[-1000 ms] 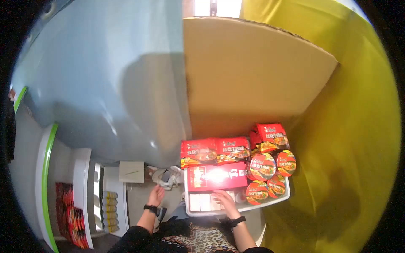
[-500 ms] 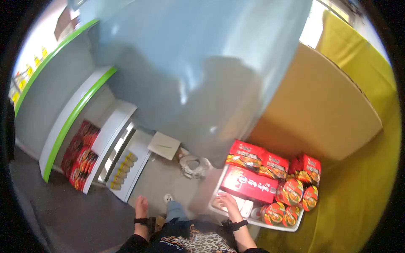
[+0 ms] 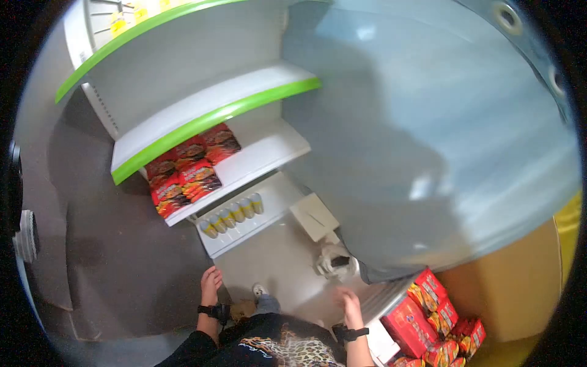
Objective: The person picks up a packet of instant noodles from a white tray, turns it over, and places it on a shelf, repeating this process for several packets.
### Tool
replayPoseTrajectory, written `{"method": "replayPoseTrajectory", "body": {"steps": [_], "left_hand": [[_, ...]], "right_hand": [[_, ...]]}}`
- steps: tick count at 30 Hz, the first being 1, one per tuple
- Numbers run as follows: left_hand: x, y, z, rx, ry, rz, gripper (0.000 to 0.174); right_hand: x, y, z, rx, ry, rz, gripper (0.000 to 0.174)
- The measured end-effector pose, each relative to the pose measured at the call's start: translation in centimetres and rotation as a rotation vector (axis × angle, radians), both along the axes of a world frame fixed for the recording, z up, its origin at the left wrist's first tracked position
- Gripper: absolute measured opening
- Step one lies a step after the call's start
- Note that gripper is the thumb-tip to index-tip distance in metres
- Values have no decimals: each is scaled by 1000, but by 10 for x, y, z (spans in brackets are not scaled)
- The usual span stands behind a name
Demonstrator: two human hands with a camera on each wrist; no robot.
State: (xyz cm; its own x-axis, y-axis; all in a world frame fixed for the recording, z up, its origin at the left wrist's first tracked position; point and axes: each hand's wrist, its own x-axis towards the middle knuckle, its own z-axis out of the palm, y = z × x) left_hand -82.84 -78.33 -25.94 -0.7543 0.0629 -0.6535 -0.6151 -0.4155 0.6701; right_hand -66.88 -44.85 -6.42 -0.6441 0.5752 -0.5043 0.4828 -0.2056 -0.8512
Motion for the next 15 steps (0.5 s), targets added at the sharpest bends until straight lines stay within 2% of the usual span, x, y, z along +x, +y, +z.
{"method": "replayPoseTrajectory", "body": {"steps": [2,6,7,9,15], "left_hand": [[-32,-41,-11,-7,-17,45,33],[-80,-99,-1,-52,-22,146,32],[-70,-91,20,-78,-8,157,32],[-81,-110,30,-74,-10,181,32],[-55,-106,62,-99,-13,254,30]], "right_hand": [[-52,-32,-11,25,-18,48,23],[-144,-94,-6,25,-12,198,25],[-139,-80,-1,12,16,248,25],[-165,-96,-3,-15,15,311,25],[-175,-90,-13,-95,6,457,23]]}}
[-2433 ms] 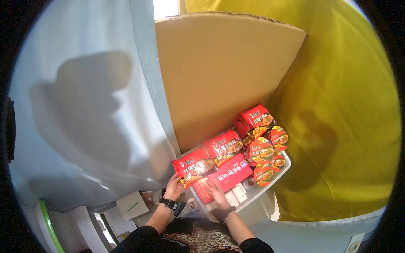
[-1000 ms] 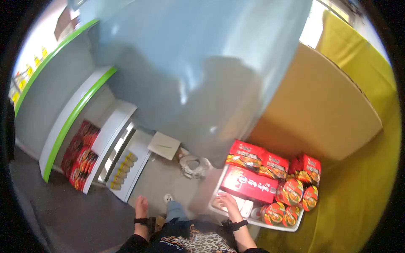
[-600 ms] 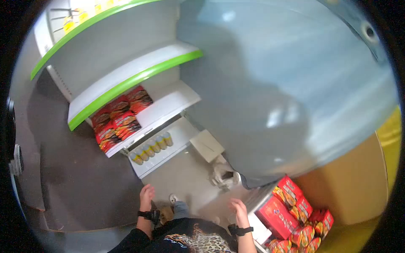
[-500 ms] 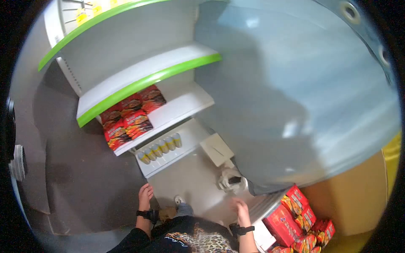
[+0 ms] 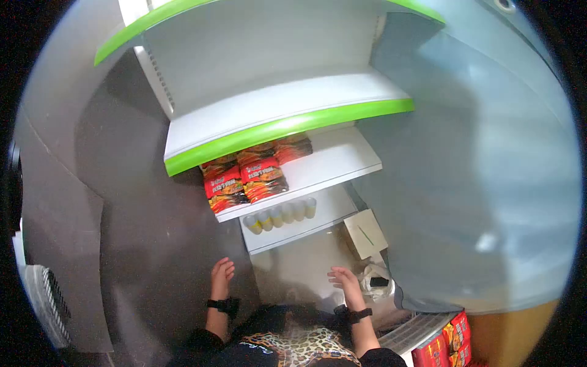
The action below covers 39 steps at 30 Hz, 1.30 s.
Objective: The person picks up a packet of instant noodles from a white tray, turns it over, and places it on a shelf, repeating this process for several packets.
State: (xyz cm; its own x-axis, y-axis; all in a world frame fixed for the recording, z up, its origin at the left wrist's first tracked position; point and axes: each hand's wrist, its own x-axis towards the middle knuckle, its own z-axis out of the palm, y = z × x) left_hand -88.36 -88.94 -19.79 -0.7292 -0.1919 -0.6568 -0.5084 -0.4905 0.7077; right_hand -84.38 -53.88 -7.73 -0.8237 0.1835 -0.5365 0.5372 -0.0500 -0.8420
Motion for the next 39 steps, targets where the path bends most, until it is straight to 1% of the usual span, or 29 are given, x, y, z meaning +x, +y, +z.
{"method": "replayPoseTrajectory", "body": {"steps": [5,8,11,13,14,17,18,19,20,22,23,25,26,27,29,31,32,33,34,35,37,38,39], "left_hand": [[25,5,9,-13,-29,75,29],[37,6,12,-28,-90,69,29],[35,8,24,-54,-88,94,28],[27,11,41,-110,-110,127,28],[22,13,43,-115,-111,144,28],[-4,14,52,-120,-94,155,29],[-14,15,55,-113,-61,119,31],[-22,18,59,-103,-31,81,33],[-33,21,60,-110,-26,89,33],[-68,24,59,-101,15,27,36],[-86,26,59,-104,14,36,36],[-129,35,67,-68,130,6,36],[-150,39,62,-70,132,17,36],[-171,43,50,-80,153,15,37],[-208,48,27,-97,169,17,37],[-236,58,11,-89,119,35,39],[-247,62,1,-94,118,32,39],[-255,65,-5,-207,130,2,34],[-257,70,-8,-328,152,-27,31],[-257,72,-11,-335,154,-30,31],[-252,78,18,-323,-24,-51,36],[-246,81,36,-301,-92,-68,42],[-240,80,35,-301,-91,-68,42]], "right_hand": [[-19,6,-6,9,-84,102,24],[-35,10,-4,18,-84,138,26],[-59,13,-5,14,-72,176,28],[-79,13,-4,1,-85,214,28],[-90,15,-8,-37,-80,239,30],[-132,13,-14,-74,-94,274,25],[-148,15,-22,-101,-91,302,29],[-163,16,-30,-108,-91,312,29],[-179,14,-34,-106,-92,320,31],[-215,8,-40,-107,-105,335,37],[-233,6,-44,-133,-107,347,39],[-267,-3,-54,-83,-38,380,40],[-284,-10,-55,1,-7,446,39],[-297,-16,-63,-99,103,453,40],[-326,-33,-75,-149,227,489,42],[-348,-44,-94,-140,238,466,44],[-357,-47,-109,-174,253,480,44],[-362,-52,-113,-205,266,492,43],[-362,-50,-115,-108,224,519,38],[-359,-48,-116,-115,229,516,38],[-345,-48,-96,-127,168,404,35],[-338,-46,-97,-97,74,339,30],[-331,-42,-93,-97,75,339,30]]}}
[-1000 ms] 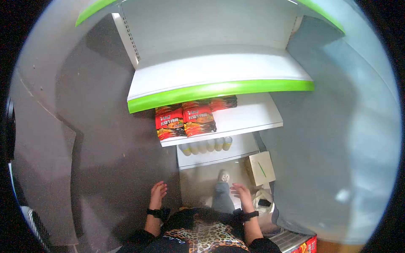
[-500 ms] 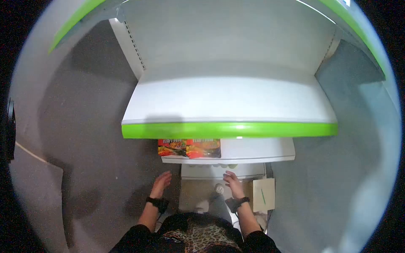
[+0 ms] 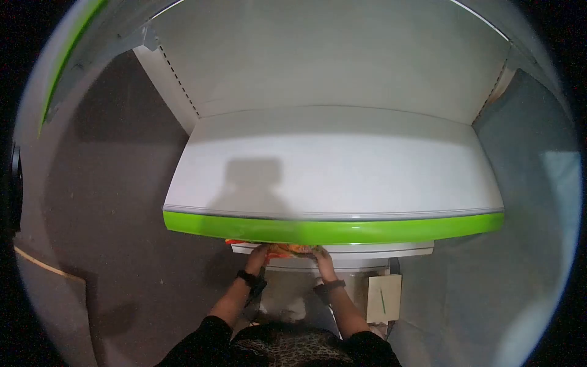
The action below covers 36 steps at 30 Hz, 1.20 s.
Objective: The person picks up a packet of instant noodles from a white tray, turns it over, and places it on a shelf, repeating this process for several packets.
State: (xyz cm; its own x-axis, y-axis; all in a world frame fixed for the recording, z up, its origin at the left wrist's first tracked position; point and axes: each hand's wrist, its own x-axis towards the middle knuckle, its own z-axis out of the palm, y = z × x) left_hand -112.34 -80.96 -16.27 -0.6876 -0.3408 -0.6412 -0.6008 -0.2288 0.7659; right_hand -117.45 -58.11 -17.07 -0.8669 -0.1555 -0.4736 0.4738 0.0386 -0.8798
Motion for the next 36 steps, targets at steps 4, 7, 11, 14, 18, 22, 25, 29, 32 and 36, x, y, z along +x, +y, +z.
{"method": "replayPoseTrajectory", "body": {"steps": [4,7,11,14,18,22,25,29,32,36], "left_hand": [[45,-1,-10,59,173,-311,43],[90,8,50,244,48,-220,43],[151,8,48,233,85,-182,34],[181,8,47,316,167,-138,33],[208,18,52,511,328,-196,31],[229,37,60,502,336,-252,30],[231,48,49,473,330,-303,29],[218,49,34,576,285,-377,28],[198,44,22,837,221,-494,27],[175,46,8,923,192,-656,26]], "right_hand": [[42,15,25,-163,-182,169,32],[79,21,44,-19,-274,234,25],[139,27,78,-215,-254,145,25],[179,42,57,-200,-185,153,24],[244,56,95,-161,-77,27,21],[304,65,114,-182,-23,-150,18],[344,68,109,-146,27,-283,23],[374,57,66,-166,28,-565,28],[385,30,75,-224,121,-697,27],[401,8,78,-112,159,-789,26]]}}
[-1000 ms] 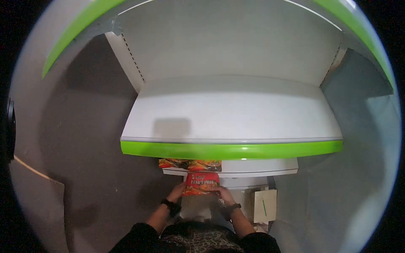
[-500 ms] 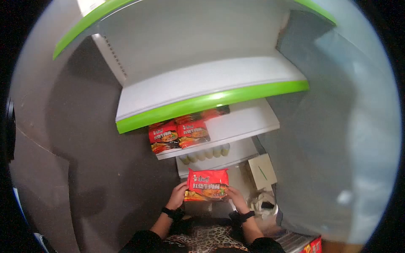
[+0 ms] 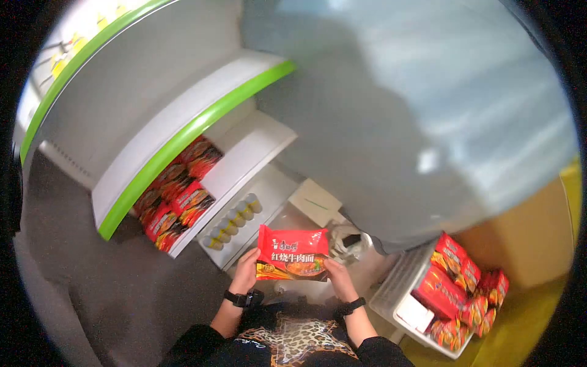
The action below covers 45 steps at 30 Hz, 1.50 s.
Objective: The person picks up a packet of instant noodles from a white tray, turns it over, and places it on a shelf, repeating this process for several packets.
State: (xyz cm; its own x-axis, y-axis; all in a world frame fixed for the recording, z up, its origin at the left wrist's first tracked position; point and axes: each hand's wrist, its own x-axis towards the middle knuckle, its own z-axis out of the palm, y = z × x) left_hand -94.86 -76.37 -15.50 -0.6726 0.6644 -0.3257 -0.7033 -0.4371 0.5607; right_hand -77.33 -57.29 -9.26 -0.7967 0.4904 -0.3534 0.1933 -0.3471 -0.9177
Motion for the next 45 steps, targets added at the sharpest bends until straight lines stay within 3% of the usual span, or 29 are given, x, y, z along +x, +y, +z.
{"method": "replayPoseTrajectory", "body": {"steps": [1,5,8,15,19,23,27,32,38,40,41,45], "left_hand": [[-23,-5,-22,22,-27,-23,26],[-45,2,-1,134,-99,-254,25],[-58,17,-12,174,-124,-425,24],[-86,38,23,181,-24,-752,22],[-93,42,59,221,-25,-858,21],[-106,54,74,222,-27,-972,21],[-108,58,83,151,37,-1059,19],[-110,61,95,41,120,-1143,18],[-104,77,130,-8,250,-1259,16],[-99,83,149,-19,281,-1268,18],[-97,90,147,16,276,-1246,16],[-90,118,141,74,347,-1110,13]], "right_hand": [[-16,-15,-8,46,-24,-57,26],[-6,-52,13,146,-78,-282,25],[-14,-84,32,110,-58,-482,25],[-15,-128,48,206,-90,-802,27],[-14,-156,85,207,-207,-834,30],[-29,-171,94,298,-215,-1011,28],[-37,-175,107,217,-34,-1077,27],[-32,-172,107,116,-54,-1062,30],[-6,-162,104,249,-85,-1158,28],[-4,-156,131,417,-200,-1131,24],[2,-151,138,618,-374,-1086,18],[-6,-111,157,920,-509,-1065,12]]}}
